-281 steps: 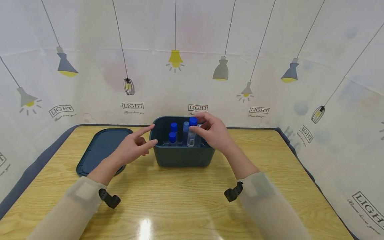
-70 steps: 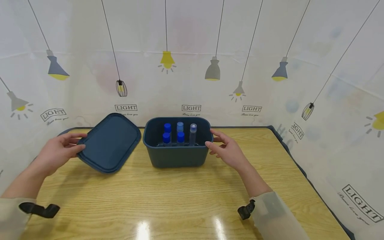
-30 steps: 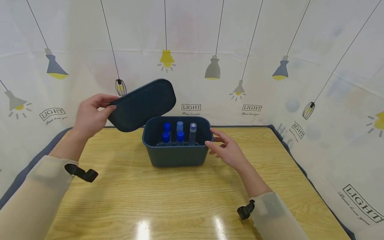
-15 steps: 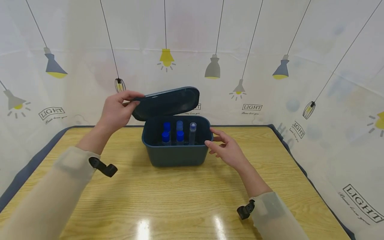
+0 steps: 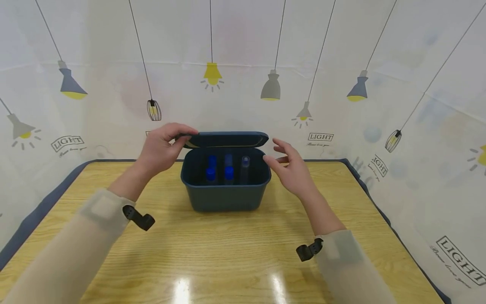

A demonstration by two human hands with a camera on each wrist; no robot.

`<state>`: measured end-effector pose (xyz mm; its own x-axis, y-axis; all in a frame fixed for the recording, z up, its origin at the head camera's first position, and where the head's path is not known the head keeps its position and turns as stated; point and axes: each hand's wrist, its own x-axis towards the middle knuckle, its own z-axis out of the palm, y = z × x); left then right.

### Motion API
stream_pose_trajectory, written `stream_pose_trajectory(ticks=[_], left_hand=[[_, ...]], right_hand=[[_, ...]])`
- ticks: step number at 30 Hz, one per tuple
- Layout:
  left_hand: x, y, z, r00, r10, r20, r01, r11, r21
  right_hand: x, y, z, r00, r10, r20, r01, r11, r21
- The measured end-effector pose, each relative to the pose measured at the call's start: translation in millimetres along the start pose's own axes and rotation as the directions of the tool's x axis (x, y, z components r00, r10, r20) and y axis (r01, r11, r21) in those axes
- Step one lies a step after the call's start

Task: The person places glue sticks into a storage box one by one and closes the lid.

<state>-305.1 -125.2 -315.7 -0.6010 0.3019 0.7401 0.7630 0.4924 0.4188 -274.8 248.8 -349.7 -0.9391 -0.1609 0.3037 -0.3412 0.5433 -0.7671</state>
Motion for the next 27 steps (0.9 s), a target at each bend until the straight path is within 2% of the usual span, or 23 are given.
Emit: stream_pose_trajectory(ticks=[6,15,22,24,27], left_hand=[[-1.6,4.1,2.6,0.997,0.073,0.005,-0.073,0.997,0.000],[-12.4,2.3,2.2,0.989,0.143,0.037,-0.142,0.990,-0.013],[-35.1,2.7,-1.2,0.985,0.133,0.111,-0.130,0.991,-0.031],[-43.7,2.8,-0.6,0.985,0.132,0.116,-0.128,0.991,-0.035],[-55.7,1.5,4.1,0.981,0.168,0.100,-0.166,0.986,-0.028]], right_hand=[[11.8,-15.8,-0.7,0.999,-0.044,-0.010,0.044,0.999,0.001],[11.6,-16.4,1.2,0.999,-0.032,0.022,0.033,0.999,-0.041],[-2.9,-10.0,2.1,0.993,-0.055,0.107,0.058,0.998,-0.024],[-8.3,-6.0,3.0,0.989,-0.055,0.134,0.056,0.998,-0.007],[-16.0,1.8,5.5,0.986,-0.042,0.161,0.041,0.999,0.008]])
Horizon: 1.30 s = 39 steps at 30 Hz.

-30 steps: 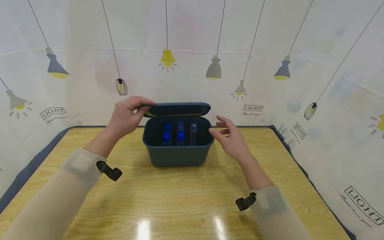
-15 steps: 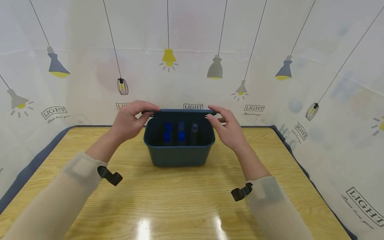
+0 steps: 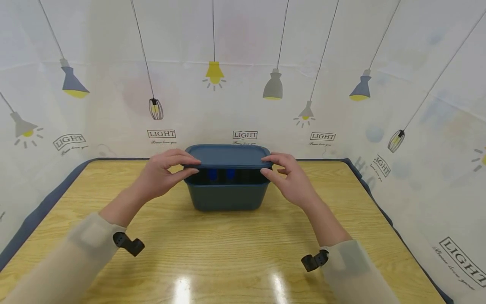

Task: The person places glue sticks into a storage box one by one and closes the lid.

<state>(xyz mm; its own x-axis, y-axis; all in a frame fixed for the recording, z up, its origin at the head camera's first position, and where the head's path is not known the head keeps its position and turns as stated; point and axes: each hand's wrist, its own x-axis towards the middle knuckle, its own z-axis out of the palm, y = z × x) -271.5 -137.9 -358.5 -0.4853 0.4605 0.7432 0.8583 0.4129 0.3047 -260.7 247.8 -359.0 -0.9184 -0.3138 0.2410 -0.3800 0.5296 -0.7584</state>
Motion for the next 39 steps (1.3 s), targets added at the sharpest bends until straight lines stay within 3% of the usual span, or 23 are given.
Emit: stream_pose_trajectory(ticks=[5,13,39], left_hand=[[-14.4,-0.6,11.0,0.997,0.072,-0.028,-0.072,0.997,0.026],[-27.1,-5.2,21.4,0.997,0.078,-0.026,-0.078,0.997,0.016],[-33.4,0.4,25.5,0.997,0.072,-0.032,-0.073,0.997,-0.009]], right_hand=[[-9.6,8.4,6.9,1.000,-0.006,0.011,0.006,1.000,0.009],[-15.7,14.2,12.7,1.000,-0.012,0.012,0.012,1.000,-0.010],[-20.8,23.1,13.4,1.000,-0.008,0.010,0.009,0.999,-0.047]])
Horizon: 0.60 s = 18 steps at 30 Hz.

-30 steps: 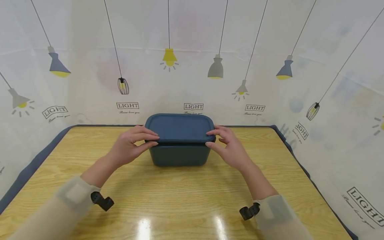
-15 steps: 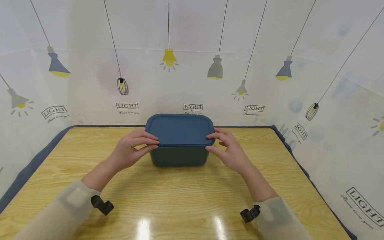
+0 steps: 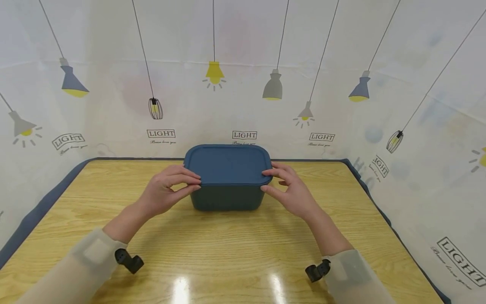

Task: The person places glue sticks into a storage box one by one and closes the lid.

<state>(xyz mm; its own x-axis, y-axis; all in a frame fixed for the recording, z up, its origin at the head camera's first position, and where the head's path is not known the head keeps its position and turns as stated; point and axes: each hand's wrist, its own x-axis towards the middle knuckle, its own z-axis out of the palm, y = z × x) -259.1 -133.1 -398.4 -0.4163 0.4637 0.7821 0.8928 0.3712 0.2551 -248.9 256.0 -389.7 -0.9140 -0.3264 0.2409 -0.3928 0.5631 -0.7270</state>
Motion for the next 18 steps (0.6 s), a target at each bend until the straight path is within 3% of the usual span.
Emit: stream_pose_trajectory(ticks=[7,10,12,13,15,18], left_hand=[[-1.6,0.2,-0.3,1.000,-0.021,-0.004,0.021,1.000,0.002],[-3.6,-2.6,-2.5,0.996,-0.092,-0.015,0.092,0.996,0.008],[-4.4,-6.0,-5.1,0.983,-0.183,-0.017,0.184,0.983,0.020],[-4.4,-8.2,-6.6,0.970,-0.243,-0.008,0.243,0.970,0.023],[-3.6,-13.6,-9.6,0.928,-0.372,0.037,0.371,0.928,0.030],[-0.9,-21.8,-13.2,0.832,-0.532,0.159,0.530,0.846,0.056]], right_hand=[[-0.4,1.5,-0.8,1.000,0.005,-0.001,-0.005,1.000,0.010],[-0.3,0.1,-1.3,1.000,0.007,0.004,-0.007,1.000,0.010],[1.6,-0.5,-2.3,1.000,0.014,0.007,-0.014,1.000,0.009],[3.2,-0.4,-2.9,1.000,0.022,0.009,-0.022,1.000,0.009],[7.6,0.9,-4.3,0.999,0.048,0.017,-0.048,0.999,-0.002],[16.0,3.2,-6.6,0.995,0.093,0.043,-0.092,0.995,-0.030]])
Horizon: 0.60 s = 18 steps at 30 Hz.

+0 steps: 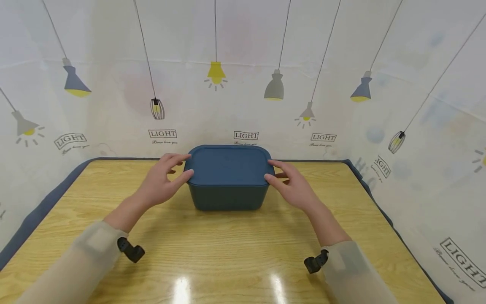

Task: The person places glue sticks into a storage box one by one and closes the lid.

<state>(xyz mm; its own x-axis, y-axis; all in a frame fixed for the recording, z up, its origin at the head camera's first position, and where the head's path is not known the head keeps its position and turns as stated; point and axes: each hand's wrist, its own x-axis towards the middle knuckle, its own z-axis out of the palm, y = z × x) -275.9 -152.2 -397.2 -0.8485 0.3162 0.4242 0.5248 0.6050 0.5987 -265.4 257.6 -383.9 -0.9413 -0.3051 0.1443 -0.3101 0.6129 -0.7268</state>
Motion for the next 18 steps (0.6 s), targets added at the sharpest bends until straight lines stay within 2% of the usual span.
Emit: stream_pose_trajectory(ticks=[3,7,12,18], left_hand=[[5.4,-5.5,-1.6,0.987,-0.106,0.122,0.104,0.994,0.019],[8.0,-11.9,-1.4,0.964,-0.172,0.203,0.175,0.984,0.001],[5.6,-15.0,-0.3,0.952,-0.206,0.227,0.224,0.973,-0.055],[2.6,-16.9,2.5,0.954,-0.214,0.208,0.226,0.974,-0.034]], right_hand=[[8.9,1.1,-1.7,0.999,0.036,0.038,-0.034,0.999,-0.036],[17.5,1.7,-1.4,0.994,0.086,0.068,-0.084,0.996,-0.031],[19.1,2.8,3.2,0.993,0.106,0.059,-0.108,0.994,0.030],[19.4,5.6,10.2,0.996,0.088,0.029,-0.090,0.994,0.065]])
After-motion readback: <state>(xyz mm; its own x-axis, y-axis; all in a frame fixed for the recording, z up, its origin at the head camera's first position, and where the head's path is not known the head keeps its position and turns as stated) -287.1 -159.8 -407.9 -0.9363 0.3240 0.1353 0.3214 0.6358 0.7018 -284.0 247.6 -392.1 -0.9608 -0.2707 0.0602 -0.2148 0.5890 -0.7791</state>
